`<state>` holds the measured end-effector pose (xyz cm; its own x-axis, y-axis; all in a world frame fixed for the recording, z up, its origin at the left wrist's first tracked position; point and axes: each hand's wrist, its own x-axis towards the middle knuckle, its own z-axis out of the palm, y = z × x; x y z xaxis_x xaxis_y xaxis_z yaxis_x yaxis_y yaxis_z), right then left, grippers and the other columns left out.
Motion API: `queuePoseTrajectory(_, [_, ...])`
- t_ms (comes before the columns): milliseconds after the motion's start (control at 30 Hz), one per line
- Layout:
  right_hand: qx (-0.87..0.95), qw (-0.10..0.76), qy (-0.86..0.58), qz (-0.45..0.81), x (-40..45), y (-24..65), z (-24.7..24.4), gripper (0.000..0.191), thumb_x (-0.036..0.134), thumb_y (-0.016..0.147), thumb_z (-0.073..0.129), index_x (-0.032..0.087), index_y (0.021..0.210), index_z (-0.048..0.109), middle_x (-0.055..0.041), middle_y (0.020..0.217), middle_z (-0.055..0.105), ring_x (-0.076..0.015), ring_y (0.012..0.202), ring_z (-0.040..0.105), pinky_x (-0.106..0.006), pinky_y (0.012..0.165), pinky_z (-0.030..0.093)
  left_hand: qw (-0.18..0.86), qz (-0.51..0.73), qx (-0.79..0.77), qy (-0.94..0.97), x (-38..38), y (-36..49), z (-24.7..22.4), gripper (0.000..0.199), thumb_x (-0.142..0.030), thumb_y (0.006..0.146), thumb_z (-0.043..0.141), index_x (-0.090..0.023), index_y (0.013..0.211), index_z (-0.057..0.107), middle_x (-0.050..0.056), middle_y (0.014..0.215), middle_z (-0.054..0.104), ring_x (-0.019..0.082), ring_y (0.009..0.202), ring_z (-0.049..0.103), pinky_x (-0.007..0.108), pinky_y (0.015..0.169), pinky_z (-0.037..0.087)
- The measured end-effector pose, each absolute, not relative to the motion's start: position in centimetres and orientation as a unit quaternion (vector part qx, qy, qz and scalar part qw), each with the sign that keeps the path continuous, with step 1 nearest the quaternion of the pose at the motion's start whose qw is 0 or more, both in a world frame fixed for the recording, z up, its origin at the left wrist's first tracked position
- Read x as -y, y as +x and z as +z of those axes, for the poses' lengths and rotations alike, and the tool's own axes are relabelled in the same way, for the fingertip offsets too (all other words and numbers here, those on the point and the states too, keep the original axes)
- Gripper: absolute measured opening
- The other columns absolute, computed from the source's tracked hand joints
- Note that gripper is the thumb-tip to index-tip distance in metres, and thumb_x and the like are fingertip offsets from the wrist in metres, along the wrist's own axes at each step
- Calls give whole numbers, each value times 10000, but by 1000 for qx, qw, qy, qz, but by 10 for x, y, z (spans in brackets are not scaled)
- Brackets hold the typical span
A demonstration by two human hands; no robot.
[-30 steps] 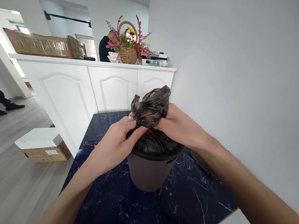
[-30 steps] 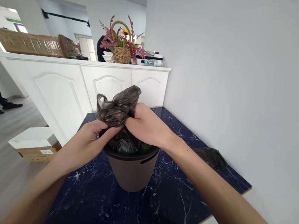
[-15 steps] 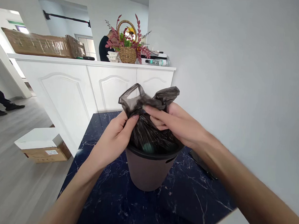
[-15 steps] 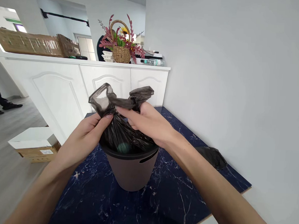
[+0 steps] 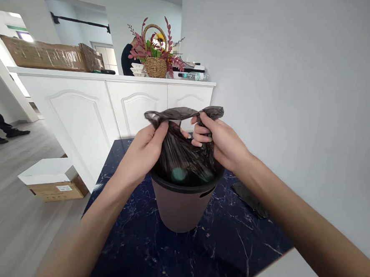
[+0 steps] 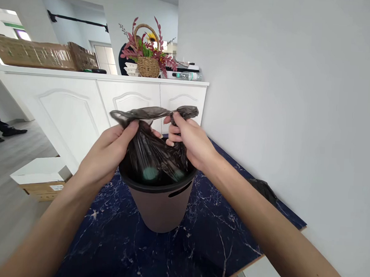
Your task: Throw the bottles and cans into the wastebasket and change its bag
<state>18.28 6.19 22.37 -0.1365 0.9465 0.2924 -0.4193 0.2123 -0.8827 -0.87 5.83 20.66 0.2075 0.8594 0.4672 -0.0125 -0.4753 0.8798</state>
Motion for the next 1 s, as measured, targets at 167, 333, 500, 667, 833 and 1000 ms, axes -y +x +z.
queuePoseTrajectory(167, [381,669,-272,577,-86,193,235,362,279,1176,490,186,833,559,126,598,241,-67,497,180,-177,516,359,492,551,-296,606,-88,15,227,300,-415,1053,673,-157,977,806,128,1006,844,309,1041,790,474,1072,593])
queuePoseTrajectory(333, [346,676,-241,605,-93,196,252,384,253,1200,379,201,850,529,130,589,236,-54,448,192,-163,536,406,547,603,-306,493,-104,32,247,214,-238,1060,607,-128,978,770,138,970,839,263,972,801,412,1017,623])
queuePoseTrajectory(500, [368,693,-206,585,-86,191,277,378,271,1199,381,200,862,535,133,586,260,-48,439,228,-168,541,422,560,622,-257,483,-100,36,271,199,-230,1049,608,-130,979,766,131,946,822,255,922,800,394,994,623])
queuePoseTrajectory(667, [477,705,-163,499,-63,188,304,272,300,1034,756,218,863,561,131,623,274,-56,499,279,-203,533,399,551,648,-191,491,-80,37,301,304,-236,1103,537,-146,876,718,85,827,762,214,819,761,341,906,629])
queuePoseTrajectory(833, [579,697,-133,401,-21,189,329,404,138,769,924,255,1027,636,107,672,350,-104,607,436,-258,602,444,554,681,-115,465,-51,36,333,236,-203,1109,542,-203,945,712,0,729,663,169,757,713,279,836,608])
queuePoseTrajectory(1000, [595,716,-76,357,22,190,356,300,114,861,786,284,1069,652,80,665,375,-138,594,402,-292,590,439,560,696,-26,449,1,45,364,330,-101,1127,438,-248,1037,720,-38,626,521,135,694,641,231,844,564])
